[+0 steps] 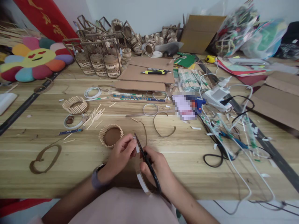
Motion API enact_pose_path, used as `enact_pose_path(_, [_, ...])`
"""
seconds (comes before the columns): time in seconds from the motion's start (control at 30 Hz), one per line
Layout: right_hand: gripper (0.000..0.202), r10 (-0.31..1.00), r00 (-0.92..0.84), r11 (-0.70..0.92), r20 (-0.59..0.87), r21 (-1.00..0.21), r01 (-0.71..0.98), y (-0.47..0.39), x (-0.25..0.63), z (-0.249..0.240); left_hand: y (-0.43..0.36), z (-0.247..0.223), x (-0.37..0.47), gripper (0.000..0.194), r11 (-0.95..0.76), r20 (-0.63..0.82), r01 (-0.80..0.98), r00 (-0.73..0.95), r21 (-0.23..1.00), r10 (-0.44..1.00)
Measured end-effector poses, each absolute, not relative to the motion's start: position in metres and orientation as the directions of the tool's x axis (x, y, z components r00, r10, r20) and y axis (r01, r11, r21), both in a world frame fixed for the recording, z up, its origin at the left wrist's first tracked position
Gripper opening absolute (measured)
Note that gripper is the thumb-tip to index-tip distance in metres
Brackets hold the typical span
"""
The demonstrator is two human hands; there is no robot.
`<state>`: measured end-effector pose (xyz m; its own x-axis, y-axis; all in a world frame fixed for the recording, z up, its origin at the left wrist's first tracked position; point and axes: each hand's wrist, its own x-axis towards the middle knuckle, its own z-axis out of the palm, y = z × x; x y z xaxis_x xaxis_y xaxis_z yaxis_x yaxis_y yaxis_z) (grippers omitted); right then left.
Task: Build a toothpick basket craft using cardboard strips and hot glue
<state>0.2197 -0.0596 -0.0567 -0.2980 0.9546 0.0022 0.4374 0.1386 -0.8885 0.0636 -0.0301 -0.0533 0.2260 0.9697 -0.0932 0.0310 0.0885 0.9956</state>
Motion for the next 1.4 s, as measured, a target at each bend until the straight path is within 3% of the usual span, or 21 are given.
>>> enact_pose_path(0.17, [0.052,0.968,-0.25,0.128,0.003,-0.867,0.482,-0.053,0.221,-0.052,-0.032,-0.056,0.065,0.033,0.097,-0.102,0.034,0.25,0.995,0.963])
enact_pose_path(0.3, [0.047,0.991,-0.136,0.079,-0.01,-0.767,0.637,-0.043,0.24,-0.048,-0.032,-0.059,0.066,0.034,0.117,-0.116,0.004,0.185,0.993,0.976])
enact_pose_path(0.43, [0.051,0.996,0.077,-0.044,0.051,-0.469,0.882,-0.035,0.285,-0.052,-0.028,-0.06,0.065,0.029,0.157,-0.15,-0.079,0.085,0.984,0.985])
enact_pose_path(0.57, [0.051,0.975,0.217,-0.208,0.052,-0.142,0.968,-0.034,0.33,-0.065,-0.026,-0.06,0.065,0.025,0.172,-0.164,-0.141,0.063,0.975,0.984])
enact_pose_path(0.7, [0.042,0.988,0.152,-0.152,0.013,-0.002,0.988,-0.03,0.362,-0.078,-0.025,-0.06,0.066,0.021,0.168,-0.158,-0.176,0.067,0.97,0.985])
enact_pose_path(0.93, [0.041,0.999,-0.033,0.036,0.031,-0.105,0.994,-0.023,0.36,-0.059,-0.024,-0.053,0.066,0.019,0.143,-0.128,-0.218,0.081,0.966,0.988])
enact_pose_path(0.97, [0.042,0.996,-0.068,0.077,0.053,-0.194,0.978,-0.025,0.347,-0.051,-0.024,-0.051,0.067,0.019,0.138,-0.123,-0.219,0.079,0.966,0.989])
enact_pose_path(1.07, [0.052,0.967,-0.25,0.155,-0.053,-0.658,0.737,-0.037,0.301,-0.027,-0.026,-0.044,0.067,0.019,0.126,-0.114,-0.2,0.069,0.972,0.991])
enact_pose_path(1.13, [0.058,0.908,-0.381,0.088,-0.173,-0.811,0.579,-0.043,0.277,-0.018,-0.028,-0.04,0.064,0.021,0.118,-0.11,-0.181,0.058,0.976,0.992])
enact_pose_path(1.23, [0.062,0.883,-0.38,-0.027,-0.275,-0.839,0.543,-0.043,0.27,-0.015,-0.029,-0.036,0.056,0.023,0.11,-0.11,-0.172,0.013,0.979,0.994])
enact_pose_path(1.4, [0.063,0.931,-0.295,0.046,-0.216,-0.732,0.68,-0.031,0.315,-0.016,-0.028,-0.034,0.038,0.023,0.097,-0.134,-0.213,-0.168,0.972,0.977])
